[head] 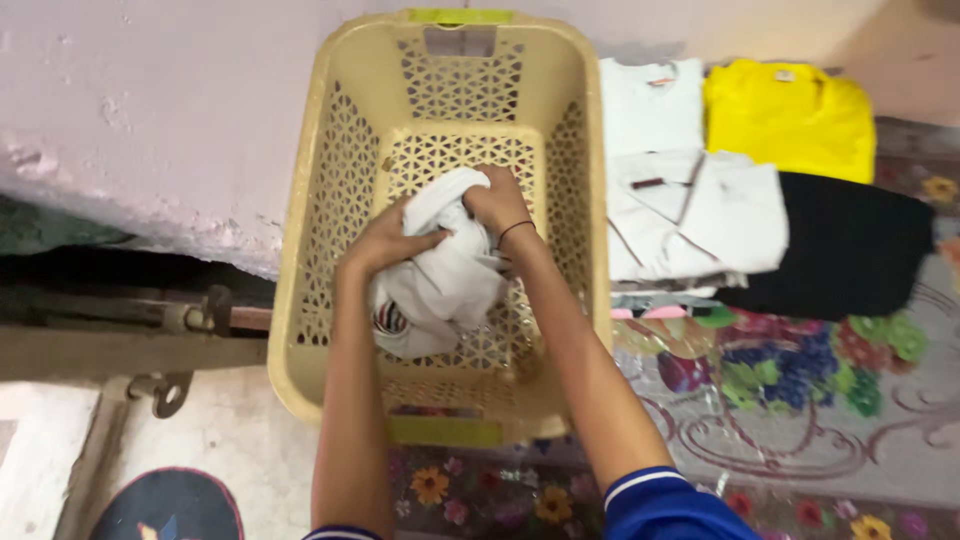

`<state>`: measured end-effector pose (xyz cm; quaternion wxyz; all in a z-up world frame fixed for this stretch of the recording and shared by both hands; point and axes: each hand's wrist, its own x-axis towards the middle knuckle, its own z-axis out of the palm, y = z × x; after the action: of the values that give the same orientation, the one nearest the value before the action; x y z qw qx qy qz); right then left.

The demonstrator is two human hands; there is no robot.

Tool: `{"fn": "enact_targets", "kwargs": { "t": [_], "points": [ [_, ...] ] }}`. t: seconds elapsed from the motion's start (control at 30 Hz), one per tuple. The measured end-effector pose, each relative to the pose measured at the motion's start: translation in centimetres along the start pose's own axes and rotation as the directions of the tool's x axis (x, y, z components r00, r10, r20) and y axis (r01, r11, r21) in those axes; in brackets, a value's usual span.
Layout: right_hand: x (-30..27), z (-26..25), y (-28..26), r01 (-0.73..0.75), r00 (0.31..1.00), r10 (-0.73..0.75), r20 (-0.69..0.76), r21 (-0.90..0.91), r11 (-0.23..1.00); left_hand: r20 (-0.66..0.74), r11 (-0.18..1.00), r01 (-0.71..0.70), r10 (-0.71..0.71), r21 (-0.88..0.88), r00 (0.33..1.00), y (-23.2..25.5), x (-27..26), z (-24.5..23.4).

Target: The person folds a black garment and a yellow t-shirt on a floral-patterned table, then places them on a stack of folded clothes. The person then picks up a white t-shirt from a laundry basket and begins to fold it.

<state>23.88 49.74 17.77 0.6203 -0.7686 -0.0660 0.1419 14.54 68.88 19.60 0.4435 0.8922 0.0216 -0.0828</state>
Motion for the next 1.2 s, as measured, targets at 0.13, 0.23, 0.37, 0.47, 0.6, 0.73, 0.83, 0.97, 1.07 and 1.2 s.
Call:
{"fn": "enact_targets", "kwargs": {
  "t": [0.13,0.23,0.37,0.47,0.6,0.73,0.83,0.97,1.07,1.2],
  "points": [
    [-4.4,-3.1,-3.3,-0.197,0.98,0.19,0.059,0.423,0.885,-0.146,0.997,0.067,-0.059,0.049,0.988,2.1,-4.4,1.4],
    [-7.3,-5.7,-5.6,-0.262,0.964,0.224,0.145,0.675,0.69,-0.191,0.958,-0.08,0.027,-0.275,0.981,2.4,-6.3,4.2],
    [-10.6,-10.5,-7.1,-0.232,0.972,0.144,0.184,0.839,0.492,-0.389,0.871,-0.335,0.186,-0.359,0.902,4.3,-5.6,9.3],
    [-12.9,-15.8,-7.4,-0.027,0.999,0.029,0.014,0.872,0.49,-0.449,0.742,-0.39,0.135,-0.545,0.883,8.6,-5.6,13.3],
    [-17.4,-22.8,-8.4,0.019,0.997,0.055,-0.057,0.85,0.526,-0.183,0.467,-0.16,-0.005,-0.87,0.983,17.3,-8.1,16.5],
    [-22.1,-28.8,-9.7,0.053,0.998,0.01,-0.067,0.859,0.509,0.052,0.322,0.076,-0.083,-0.944,0.995,25.0,-10.1,17.8],
    [-25.2,-33.2,-9.4,0.122,0.991,-0.014,-0.131,0.869,0.48,0.054,0.351,0.088,-0.108,-0.932,0.993,29.7,-10.0,20.0],
    [-28.2,-39.4,-7.4,0.147,0.983,0.021,-0.181,0.858,0.493,0.085,0.276,0.074,0.026,-0.958,0.996,34.8,-9.4,25.2],
    [-30.4,-43.5,-4.5,0.182,0.963,0.076,-0.257,0.835,0.52,0.121,0.198,0.112,0.035,-0.974,0.992,36.9,-9.4,29.7],
    [-33.5,-46.2,1.3,0.138,0.755,0.314,-0.576,0.608,0.782,0.05,0.313,0.032,0.048,-0.949,0.998,36.6,-10.4,33.3]
  ]
}}
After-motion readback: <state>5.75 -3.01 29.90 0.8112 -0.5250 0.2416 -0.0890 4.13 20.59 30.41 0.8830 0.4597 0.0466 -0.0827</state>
